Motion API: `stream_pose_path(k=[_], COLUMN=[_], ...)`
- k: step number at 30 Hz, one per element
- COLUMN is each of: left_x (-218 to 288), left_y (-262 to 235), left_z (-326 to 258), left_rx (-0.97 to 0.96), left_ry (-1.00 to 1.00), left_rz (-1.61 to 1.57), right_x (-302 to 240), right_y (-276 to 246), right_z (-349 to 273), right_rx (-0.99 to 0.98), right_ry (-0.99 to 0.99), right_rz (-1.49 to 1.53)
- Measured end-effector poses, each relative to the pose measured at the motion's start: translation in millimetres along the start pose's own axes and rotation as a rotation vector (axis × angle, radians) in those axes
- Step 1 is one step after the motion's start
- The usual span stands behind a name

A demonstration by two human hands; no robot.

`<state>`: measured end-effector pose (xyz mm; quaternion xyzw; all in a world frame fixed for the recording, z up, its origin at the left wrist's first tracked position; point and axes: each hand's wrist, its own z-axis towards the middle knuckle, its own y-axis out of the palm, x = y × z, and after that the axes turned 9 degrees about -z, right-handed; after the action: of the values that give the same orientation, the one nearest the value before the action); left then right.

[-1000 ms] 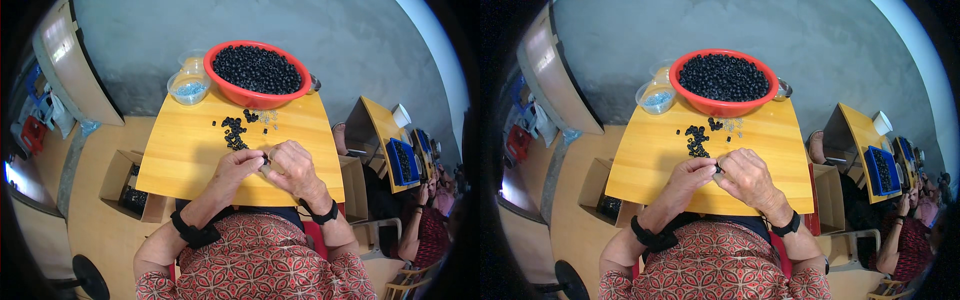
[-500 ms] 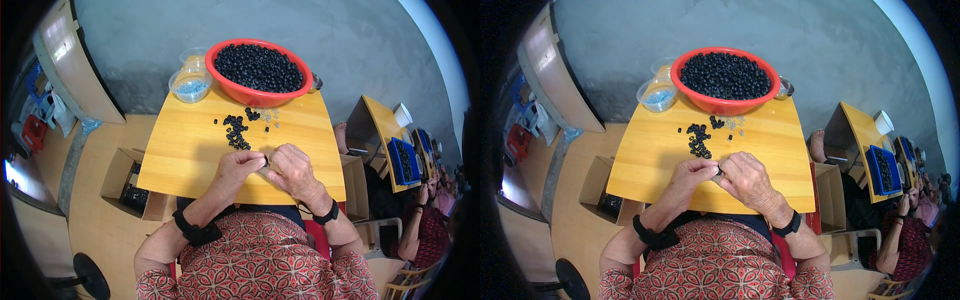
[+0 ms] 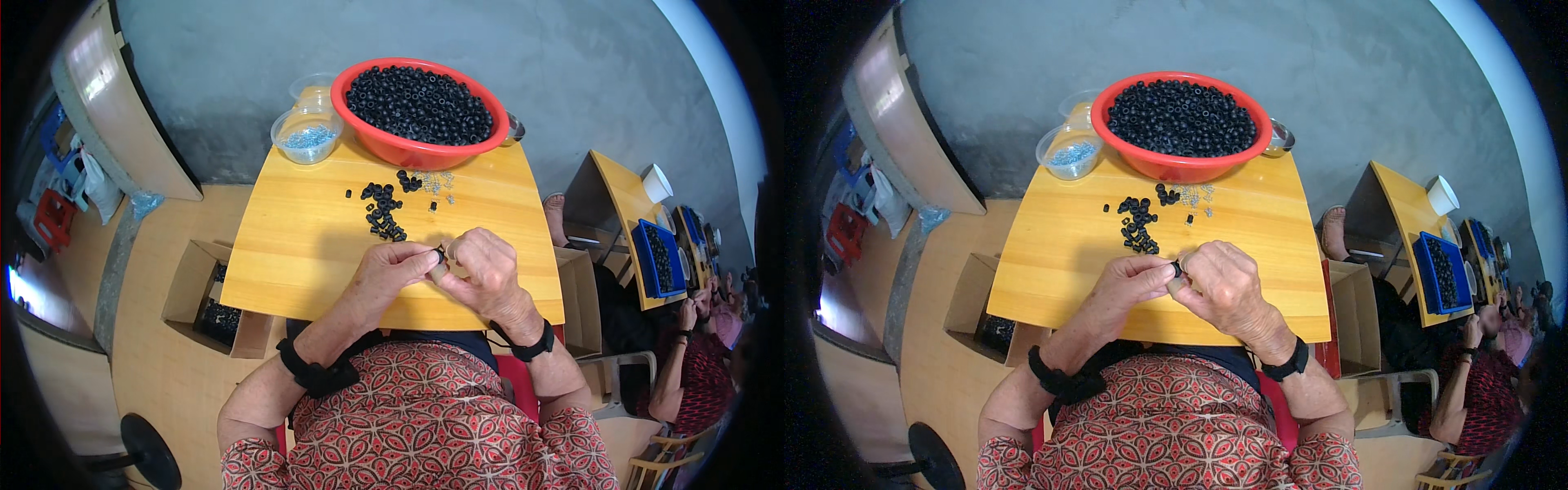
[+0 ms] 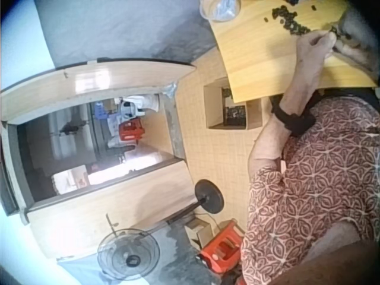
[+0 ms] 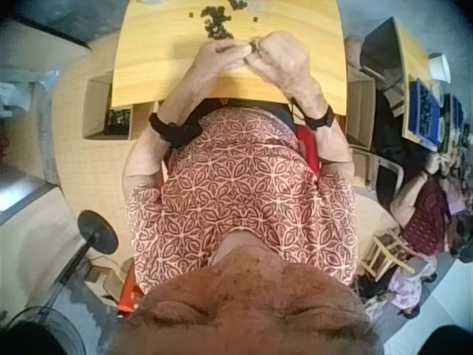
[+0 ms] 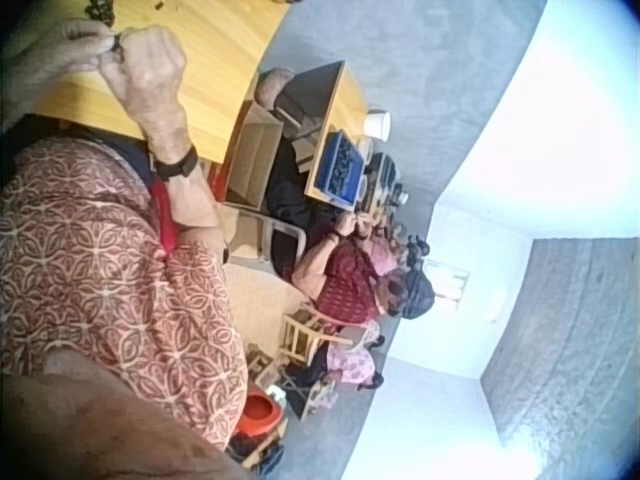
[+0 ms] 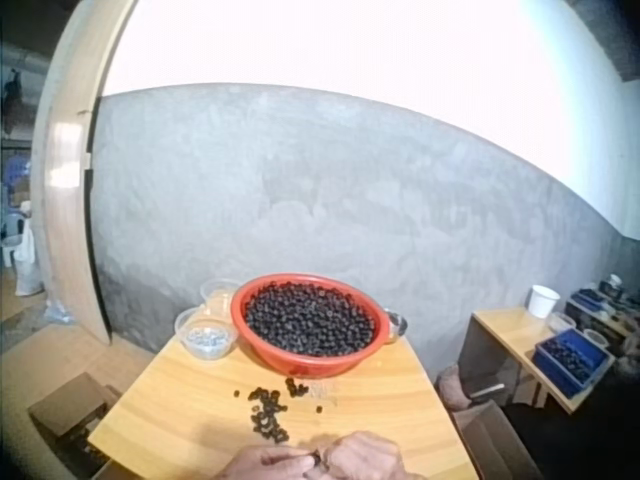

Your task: Assembling small black plastic rings onto metal pins.

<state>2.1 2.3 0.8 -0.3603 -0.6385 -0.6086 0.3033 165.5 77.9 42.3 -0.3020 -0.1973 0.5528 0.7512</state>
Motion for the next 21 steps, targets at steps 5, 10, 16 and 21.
stream_pose_path(k=[5,10,16,21], left_x=[-5,-2,5,37], left_y=[2,3,2,-19], left_z=[-1,-3,-4,-8], left_rx=[0.027,0.038,0.078,0.214], left_ry=[0.061,0.050,0.078,0.242], left_rz=[-0.025,-0.009,0.049,0.158], right_x=[-3,-6,-6,-5], right_y=[6,8,10,7], right_z=[-1,-3,2,15], right_rx=[0.035,0.036,0.033,-0.019], right_ry=[-0.016,-0.026,-0.021,-0.031], right_rz=[-0.022,-0.012,-0.016,-0.006])
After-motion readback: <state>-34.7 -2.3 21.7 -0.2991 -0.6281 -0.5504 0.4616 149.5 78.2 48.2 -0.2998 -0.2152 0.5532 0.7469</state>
